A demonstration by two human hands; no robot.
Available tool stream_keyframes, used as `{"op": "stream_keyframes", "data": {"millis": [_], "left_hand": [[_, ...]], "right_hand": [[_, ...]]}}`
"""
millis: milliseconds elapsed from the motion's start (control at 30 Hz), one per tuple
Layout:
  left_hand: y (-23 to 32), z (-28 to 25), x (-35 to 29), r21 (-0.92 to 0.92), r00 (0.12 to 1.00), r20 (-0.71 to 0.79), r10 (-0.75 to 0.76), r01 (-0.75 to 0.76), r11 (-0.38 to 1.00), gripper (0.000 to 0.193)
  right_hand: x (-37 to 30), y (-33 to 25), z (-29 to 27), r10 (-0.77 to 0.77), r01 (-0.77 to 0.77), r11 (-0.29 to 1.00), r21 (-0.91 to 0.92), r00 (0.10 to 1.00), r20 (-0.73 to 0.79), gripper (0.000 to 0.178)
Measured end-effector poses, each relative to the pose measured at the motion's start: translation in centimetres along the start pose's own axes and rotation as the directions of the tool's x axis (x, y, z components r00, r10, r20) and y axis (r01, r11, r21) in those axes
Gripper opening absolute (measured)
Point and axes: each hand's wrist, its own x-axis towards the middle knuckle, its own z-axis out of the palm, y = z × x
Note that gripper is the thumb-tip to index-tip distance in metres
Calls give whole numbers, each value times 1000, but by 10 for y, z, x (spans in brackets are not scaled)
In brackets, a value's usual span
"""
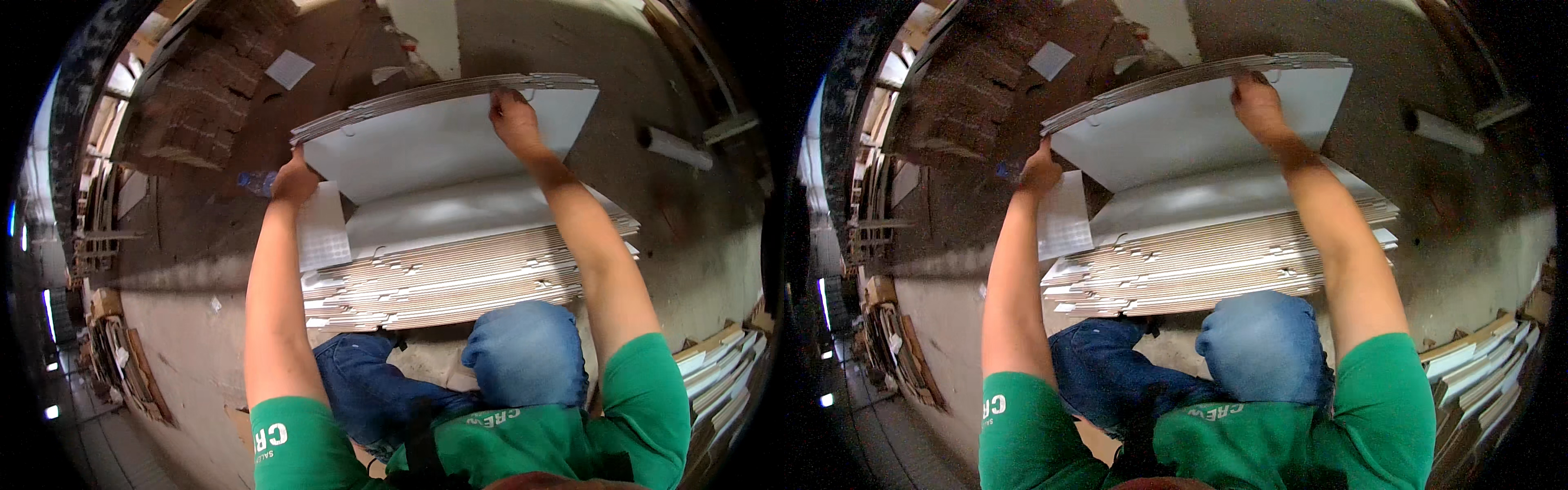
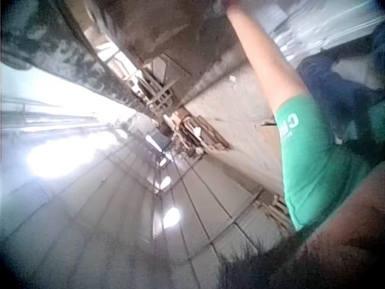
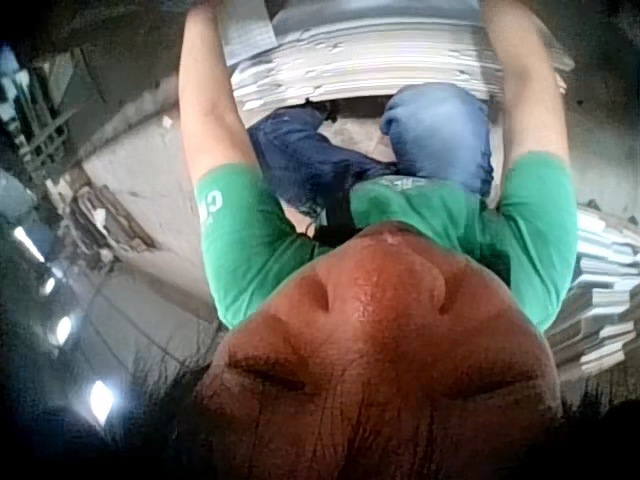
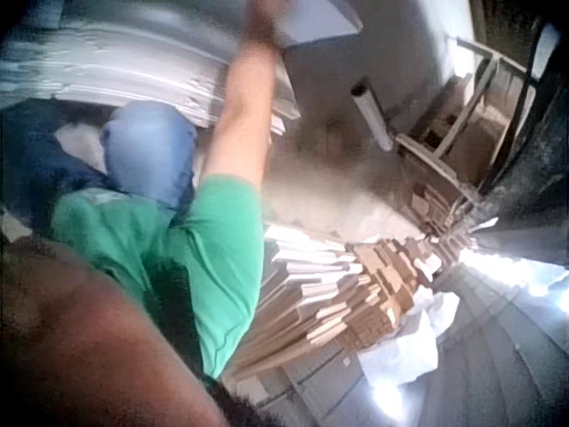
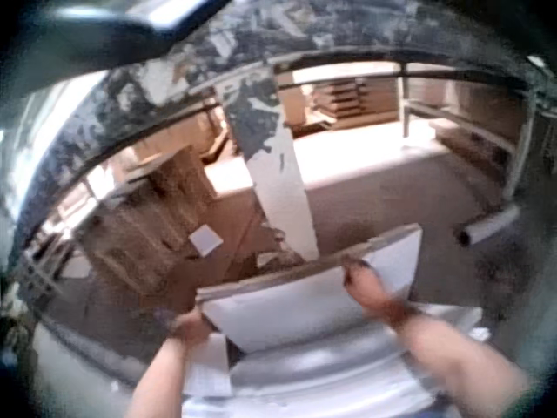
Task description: The person sits on the floor in a warehouse and applies small white labels to a stack of flat white panels. They peel each label from a backing sheet and stick it onto the edge of a panel, repeating this process for multiple items in the stack.
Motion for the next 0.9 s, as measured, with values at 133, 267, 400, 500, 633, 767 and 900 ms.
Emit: {"op": "stream_keyframes", "data": {"millis": [133, 267, 400, 500, 633, 767, 900], "left_hand": [[-19, 11, 3, 120, 997, -65, -52, 60, 991, 64], [-7, -2, -11, 148, 999, -4, -50, 50, 988, 60], [-13, -30, -27, 279, 983, 180, 25, -76, 957, 42], [-20, -50, -42, 268, 972, 220, 83, -142, 953, 30], [58, -78, -97, -129, 984, -150, 94, -114, 985, 39], [131, -94, -168, -676, 983, -120, 136, -182, 714, 41], [136, -90, -188, -984, 974, -111, 198, -137, 118, 47]], "right_hand": [[-4, -3, 4, -13, 7, 998, -59, 994, -112, 22], [0, 14, -43, 275, -284, 955, -86, 956, -106, 25], [-10, 16, -99, 412, -400, 810, 430, 908, 67, 26], [-38, 11, -125, 359, -352, 735, 580, 927, 108, 24], [-75, -21, -149, 329, -371, 672, 641, 925, 191, 21], [-90, -93, -180, 121, -421, 485, 767, 901, 418, 20], [-92, -153, -223, -87, -468, 413, 782, 834, 545, 22]]}}
